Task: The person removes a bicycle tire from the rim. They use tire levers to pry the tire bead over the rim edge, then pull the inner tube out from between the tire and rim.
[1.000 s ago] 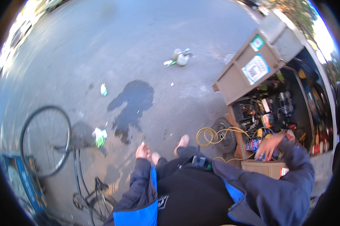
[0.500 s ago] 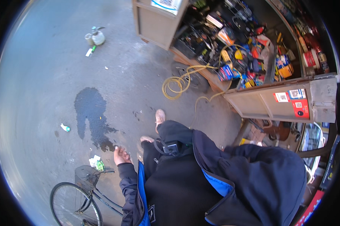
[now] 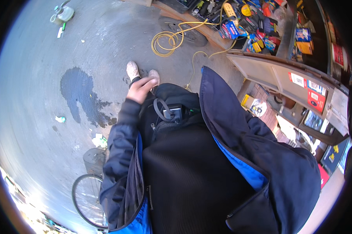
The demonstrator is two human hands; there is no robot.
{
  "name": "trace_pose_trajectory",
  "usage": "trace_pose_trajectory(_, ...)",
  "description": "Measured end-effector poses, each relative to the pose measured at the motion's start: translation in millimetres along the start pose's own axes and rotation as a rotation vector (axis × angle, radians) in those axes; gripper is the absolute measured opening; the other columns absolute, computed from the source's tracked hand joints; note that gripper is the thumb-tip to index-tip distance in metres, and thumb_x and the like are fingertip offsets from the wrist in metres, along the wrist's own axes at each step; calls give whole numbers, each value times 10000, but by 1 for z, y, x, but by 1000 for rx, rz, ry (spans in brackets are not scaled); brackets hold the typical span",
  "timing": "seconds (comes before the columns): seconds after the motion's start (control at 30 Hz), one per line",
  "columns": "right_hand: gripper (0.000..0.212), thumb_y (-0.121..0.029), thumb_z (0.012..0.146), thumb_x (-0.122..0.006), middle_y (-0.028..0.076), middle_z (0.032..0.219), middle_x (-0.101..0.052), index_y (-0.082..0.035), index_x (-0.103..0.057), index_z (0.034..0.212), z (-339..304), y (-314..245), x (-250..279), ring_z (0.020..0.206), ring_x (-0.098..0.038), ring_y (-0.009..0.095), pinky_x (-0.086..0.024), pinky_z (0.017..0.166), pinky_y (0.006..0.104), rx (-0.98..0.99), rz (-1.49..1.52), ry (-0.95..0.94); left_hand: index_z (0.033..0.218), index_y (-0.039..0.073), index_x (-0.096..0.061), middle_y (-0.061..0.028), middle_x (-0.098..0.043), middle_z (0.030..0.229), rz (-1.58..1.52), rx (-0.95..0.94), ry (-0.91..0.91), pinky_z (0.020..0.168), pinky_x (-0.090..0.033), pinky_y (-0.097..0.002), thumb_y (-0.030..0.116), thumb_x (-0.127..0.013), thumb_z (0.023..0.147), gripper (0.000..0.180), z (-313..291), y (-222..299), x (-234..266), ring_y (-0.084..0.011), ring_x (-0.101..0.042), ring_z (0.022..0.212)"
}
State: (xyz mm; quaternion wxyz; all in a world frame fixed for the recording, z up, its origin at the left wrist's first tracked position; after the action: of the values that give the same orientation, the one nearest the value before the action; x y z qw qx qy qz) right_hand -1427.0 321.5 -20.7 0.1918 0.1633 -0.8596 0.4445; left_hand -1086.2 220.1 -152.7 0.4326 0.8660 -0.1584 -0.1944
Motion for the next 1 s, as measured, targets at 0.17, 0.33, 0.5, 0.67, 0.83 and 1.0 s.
trace_pose_trajectory(0.17, 201, -74, 896, -627, 193, 884, -703, 38, -676, 1055, -3, -76, -16, 876, -714, 258, -531, 801, 366, 146, 94, 160, 1248, -13, -695, -124, -742, 1102, 226, 265, -632, 990, -502, -315, 549, -696, 944, 639, 65, 91, -118, -211, -682, 1055)
trace_pose_trajectory(0.33, 226, -160, 960, -632, 100, 974, -728, 6, -687, 1104, -17, -95, -13, 974, -684, 195, -515, 842, 326, 7, 160, 69, 1157, -42, -691, -91, -750, 1002, 412, -172, -831, 855, -521, -333, 307, -794, 891, 450, 39, 207, -174, -174, -667, 924)
trace_pose_trajectory(0.5, 488, -359, 1000, -643, 88, 1265, -665, -41, -586, 1366, -35, -34, -13, 1125, -635, 206, -511, 902, 323, -341, 484, 204, 1207, -55, -661, -100, -742, 1090, 53, -117, -622, 937, -510, -302, 81, -745, 917, 331, -3, 260, -70, -162, -674, 995)
trace_pose_trajectory(0.67, 635, -497, 973, -649, 104, 1321, -633, -67, -547, 1429, -23, 6, -82, 1182, -611, 202, -520, 928, 359, -346, 466, -125, 1173, -70, -691, -170, -747, 1112, -172, -17, -429, 944, -550, -365, -16, -731, 881, 299, 9, 251, -40, -232, -716, 987)
trace_pose_trajectory(0.83, 232, -212, 986, -688, 65, 1046, -731, -51, -722, 1150, -27, 64, -97, 926, -677, 160, -573, 792, 321, -333, 582, -191, 1194, -73, -670, -158, -740, 1111, -55, -69, -441, 954, -555, -386, -63, -673, 884, 310, 36, 280, -58, -244, -714, 999)
trace_pose_trajectory(1.0, 209, -208, 990, -644, 97, 1035, -752, -79, -748, 1118, -106, 146, -165, 879, -722, 187, -578, 783, 330, -268, 441, -353, 1240, -61, -645, -118, -732, 1143, -225, -14, -505, 951, -530, -309, -58, -692, 893, 350, 57, 285, -103, -181, -693, 1017)
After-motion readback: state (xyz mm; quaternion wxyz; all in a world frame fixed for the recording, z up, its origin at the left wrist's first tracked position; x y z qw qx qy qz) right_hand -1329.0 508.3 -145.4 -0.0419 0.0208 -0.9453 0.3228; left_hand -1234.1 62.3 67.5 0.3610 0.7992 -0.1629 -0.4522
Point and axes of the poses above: each hand's wrist, its own z-axis towards the middle knuckle, its own x-axis out of the back of the hand, y = z × x, the point moved 9 cm from there along z, towards the middle knuckle
